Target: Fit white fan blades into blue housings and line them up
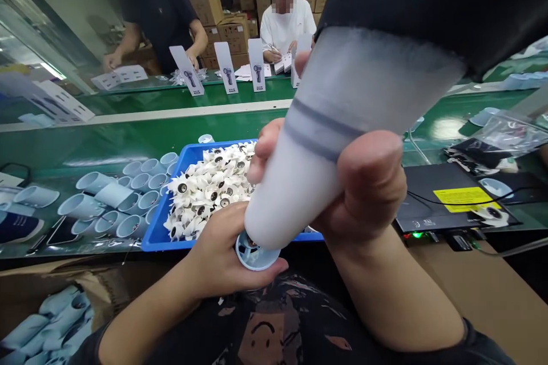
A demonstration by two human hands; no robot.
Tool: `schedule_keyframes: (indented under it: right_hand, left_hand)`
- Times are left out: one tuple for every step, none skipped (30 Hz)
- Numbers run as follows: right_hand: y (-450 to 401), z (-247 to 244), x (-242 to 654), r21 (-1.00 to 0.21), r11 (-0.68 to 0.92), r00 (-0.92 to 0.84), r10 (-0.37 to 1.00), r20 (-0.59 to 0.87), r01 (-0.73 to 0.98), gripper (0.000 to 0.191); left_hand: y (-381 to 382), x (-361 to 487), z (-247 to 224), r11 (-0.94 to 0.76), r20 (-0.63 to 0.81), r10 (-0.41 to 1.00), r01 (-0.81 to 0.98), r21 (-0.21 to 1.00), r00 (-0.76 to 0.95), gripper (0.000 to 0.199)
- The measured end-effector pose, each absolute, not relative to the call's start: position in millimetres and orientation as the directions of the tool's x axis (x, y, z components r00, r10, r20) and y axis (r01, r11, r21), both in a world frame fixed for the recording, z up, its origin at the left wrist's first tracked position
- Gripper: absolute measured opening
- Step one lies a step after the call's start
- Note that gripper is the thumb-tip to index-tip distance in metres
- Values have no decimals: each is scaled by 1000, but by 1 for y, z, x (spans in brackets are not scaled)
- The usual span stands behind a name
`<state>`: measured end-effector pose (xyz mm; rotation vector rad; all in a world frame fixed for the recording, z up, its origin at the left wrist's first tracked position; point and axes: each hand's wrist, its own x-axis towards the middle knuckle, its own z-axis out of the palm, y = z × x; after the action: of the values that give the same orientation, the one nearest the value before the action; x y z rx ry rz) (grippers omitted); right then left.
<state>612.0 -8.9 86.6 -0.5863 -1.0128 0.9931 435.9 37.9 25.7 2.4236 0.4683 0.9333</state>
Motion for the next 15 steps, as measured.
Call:
schedule_keyframes:
  right_hand:
    - [-8,89,607,-776,481,192,876,442,-408,67]
    - [-7,91,602,-763,501,207,865,457,-408,65]
    - [-5,93,598,-755,520,223,854,471,-399,64]
    - [-4,93,595,-749,544,242,839,487,-378,62]
    - [-3,93,594,-747,569,263,822,505,-344,59]
    - [-2,93,595,-747,594,283,803,525,-300,55]
    - [-1,91,598,-746,615,296,784,545,-255,52]
    - [-2,89,603,-742,634,308,766,564,-219,51]
    - [-3,86,610,-741,639,325,759,564,-205,51]
    - [-6,82,619,-749,627,348,766,541,-215,55]
    - [-9,78,629,-759,610,384,773,505,-230,61]
    - [-13,72,639,-772,587,435,778,454,-243,66]
    - [-17,66,650,-790,565,489,772,405,-238,70]
    - [-22,59,659,-823,535,533,761,370,-192,71]
    - [-25,52,666,-870,485,545,754,366,-88,69]
  left_hand:
    - [37,437,26,-813,519,482,138,566,706,28]
    - [35,438,26,-807,515,490,144,572,704,28]
    - [34,440,26,-801,509,500,152,579,701,29]
    - [32,442,28,-794,501,512,161,587,698,29]
    - [31,443,29,-782,484,526,173,599,700,31]
    - [30,444,31,-767,453,538,190,613,711,33]
    - [31,444,31,-750,404,547,214,626,733,37]
    - [33,442,31,-734,345,553,248,632,758,45]
    - [37,438,29,-722,287,563,293,627,775,57]
    - [43,432,25,-710,239,585,346,613,775,68]
    - [52,424,19,-696,216,621,404,593,754,74]
    - [61,415,12,-675,222,671,459,577,708,74]
    - [71,404,3,-645,257,726,504,575,637,69]
    - [81,394,-7,-609,304,776,529,591,553,61]
    - [89,384,-16,-574,348,812,531,623,469,54]
